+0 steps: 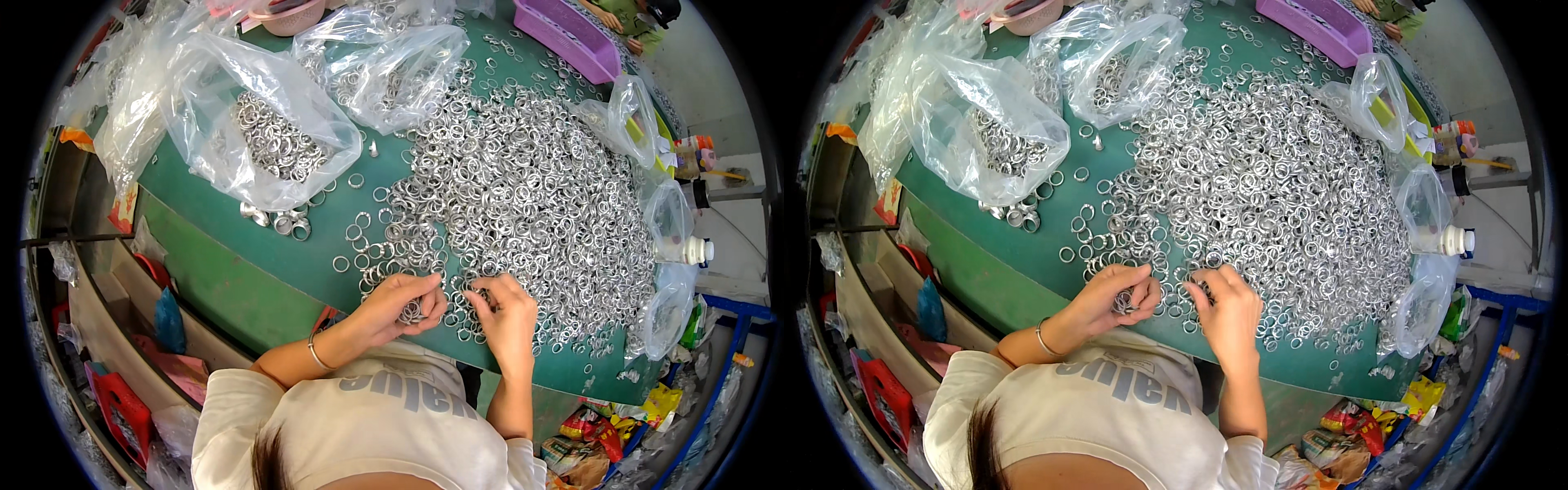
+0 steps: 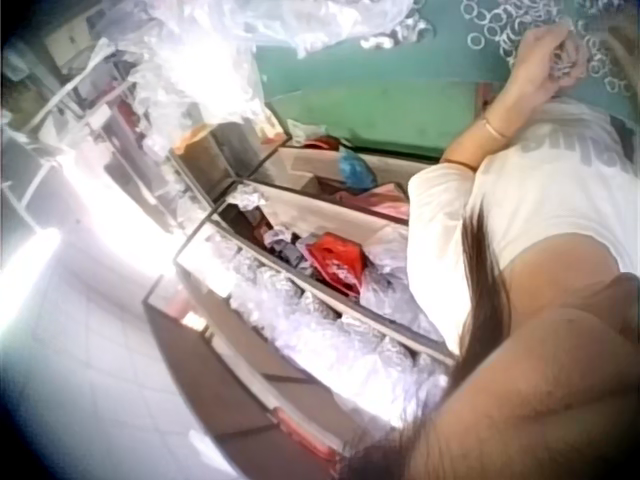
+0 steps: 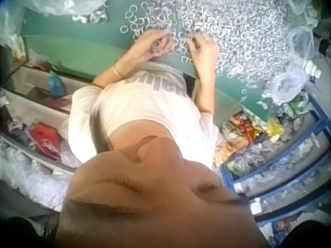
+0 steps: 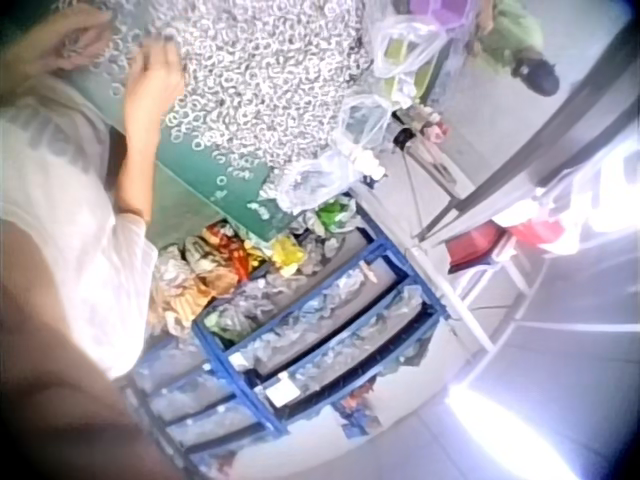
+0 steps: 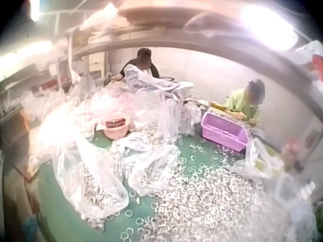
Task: The person sorts metal rings by hand on a green workbench, picking up individual rings from a large pile and moving them into a smaller group while occasionally handling a small stack of rings.
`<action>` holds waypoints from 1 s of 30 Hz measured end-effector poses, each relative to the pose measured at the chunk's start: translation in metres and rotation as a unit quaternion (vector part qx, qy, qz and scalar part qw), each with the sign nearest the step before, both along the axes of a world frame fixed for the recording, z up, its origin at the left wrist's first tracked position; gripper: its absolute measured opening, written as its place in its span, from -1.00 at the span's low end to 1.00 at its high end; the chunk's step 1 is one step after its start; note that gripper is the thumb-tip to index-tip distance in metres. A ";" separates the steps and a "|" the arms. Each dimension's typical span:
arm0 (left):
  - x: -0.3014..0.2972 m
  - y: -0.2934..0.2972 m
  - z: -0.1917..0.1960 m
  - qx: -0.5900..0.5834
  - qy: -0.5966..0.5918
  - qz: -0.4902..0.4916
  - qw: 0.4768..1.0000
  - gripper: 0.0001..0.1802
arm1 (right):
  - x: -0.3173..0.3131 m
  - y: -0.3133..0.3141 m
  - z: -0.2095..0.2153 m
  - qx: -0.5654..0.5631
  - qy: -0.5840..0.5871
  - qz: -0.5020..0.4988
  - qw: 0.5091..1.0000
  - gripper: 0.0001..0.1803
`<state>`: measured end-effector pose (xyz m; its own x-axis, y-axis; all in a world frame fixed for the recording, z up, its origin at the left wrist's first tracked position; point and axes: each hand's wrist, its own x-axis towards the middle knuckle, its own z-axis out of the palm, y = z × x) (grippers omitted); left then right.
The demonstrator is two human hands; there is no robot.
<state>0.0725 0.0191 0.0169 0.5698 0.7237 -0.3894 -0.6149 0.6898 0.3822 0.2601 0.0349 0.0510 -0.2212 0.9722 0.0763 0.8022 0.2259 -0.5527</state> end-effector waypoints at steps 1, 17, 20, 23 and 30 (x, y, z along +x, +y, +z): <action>0.000 0.000 0.000 -0.001 -0.001 -0.002 1.000 -0.50 | -0.002 0.002 0.000 0.025 -0.010 -0.022 0.999 -0.88; -0.003 -0.002 0.003 -0.028 0.018 0.011 0.999 -0.74 | -0.002 0.019 -0.019 -0.198 0.621 -0.120 0.749 -0.78; -0.002 -0.001 0.003 -0.031 0.011 0.016 0.999 -0.76 | -0.003 0.019 -0.011 -0.271 0.745 -0.100 0.601 -0.81; -0.001 -0.002 0.002 -0.042 0.012 0.025 0.999 -0.77 | -0.004 0.021 -0.012 -0.312 0.768 -0.137 0.543 -0.84; -0.005 -0.003 -0.003 -0.040 0.006 0.048 0.998 -0.78 | -0.031 0.018 -0.025 0.066 -0.011 -0.047 0.997 -0.84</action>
